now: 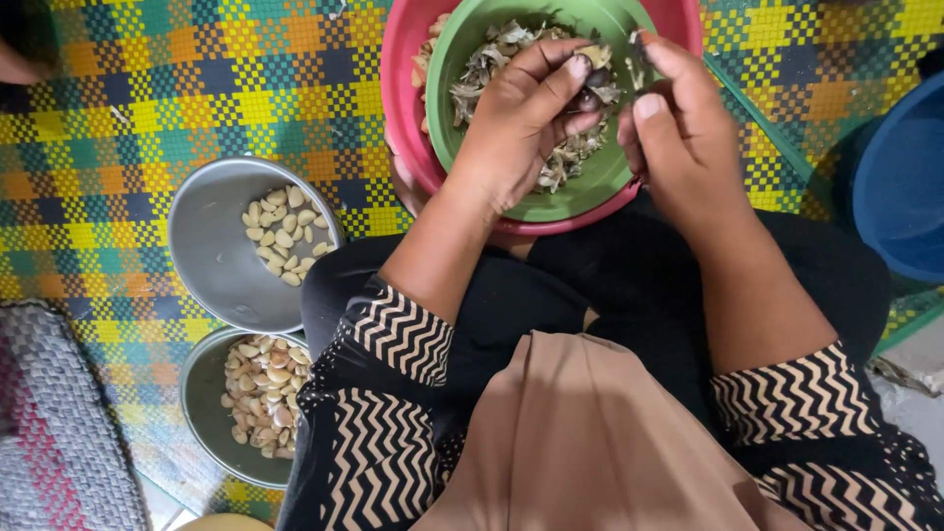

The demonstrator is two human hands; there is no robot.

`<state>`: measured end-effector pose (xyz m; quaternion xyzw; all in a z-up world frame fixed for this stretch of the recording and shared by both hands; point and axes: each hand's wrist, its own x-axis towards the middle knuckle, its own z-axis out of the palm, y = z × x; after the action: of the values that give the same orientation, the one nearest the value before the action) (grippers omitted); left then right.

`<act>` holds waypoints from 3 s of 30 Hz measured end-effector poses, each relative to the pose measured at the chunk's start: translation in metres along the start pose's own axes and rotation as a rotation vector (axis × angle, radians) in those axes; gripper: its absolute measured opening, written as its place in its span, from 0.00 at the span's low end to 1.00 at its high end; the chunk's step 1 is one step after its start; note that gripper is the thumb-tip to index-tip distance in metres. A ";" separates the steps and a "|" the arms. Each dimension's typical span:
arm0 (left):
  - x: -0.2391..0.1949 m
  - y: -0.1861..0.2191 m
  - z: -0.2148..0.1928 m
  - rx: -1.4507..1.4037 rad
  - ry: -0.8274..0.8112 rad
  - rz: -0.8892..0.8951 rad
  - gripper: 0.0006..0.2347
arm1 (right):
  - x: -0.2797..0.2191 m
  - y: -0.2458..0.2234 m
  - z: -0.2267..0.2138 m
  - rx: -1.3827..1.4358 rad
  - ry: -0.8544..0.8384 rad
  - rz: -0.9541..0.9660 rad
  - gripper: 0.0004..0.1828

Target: The person sits on a mat and peels garlic cloves by hand, separating the skins from the cloves. The peeled cloves are placed into a metal bowl, while the skins are collected in a green bowl inside a pink basin.

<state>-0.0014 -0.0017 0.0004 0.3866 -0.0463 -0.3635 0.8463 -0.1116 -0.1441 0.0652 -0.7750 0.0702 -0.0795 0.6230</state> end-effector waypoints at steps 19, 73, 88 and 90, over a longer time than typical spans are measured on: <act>-0.009 0.008 -0.001 0.325 -0.173 0.128 0.11 | 0.006 -0.004 0.002 0.218 0.014 0.142 0.12; 0.061 -0.026 -0.040 1.845 0.102 0.098 0.20 | 0.019 -0.001 -0.032 0.288 0.206 0.294 0.15; 0.056 -0.014 -0.006 2.112 -0.065 -0.149 0.19 | 0.020 0.001 -0.035 0.268 0.189 0.274 0.16; 0.050 -0.005 -0.005 2.109 0.022 -0.196 0.16 | 0.021 0.001 -0.034 0.245 0.175 0.263 0.15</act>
<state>0.0341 -0.0334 -0.0164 0.9310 -0.2994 -0.2029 0.0500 -0.0984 -0.1811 0.0720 -0.6677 0.2143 -0.0725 0.7092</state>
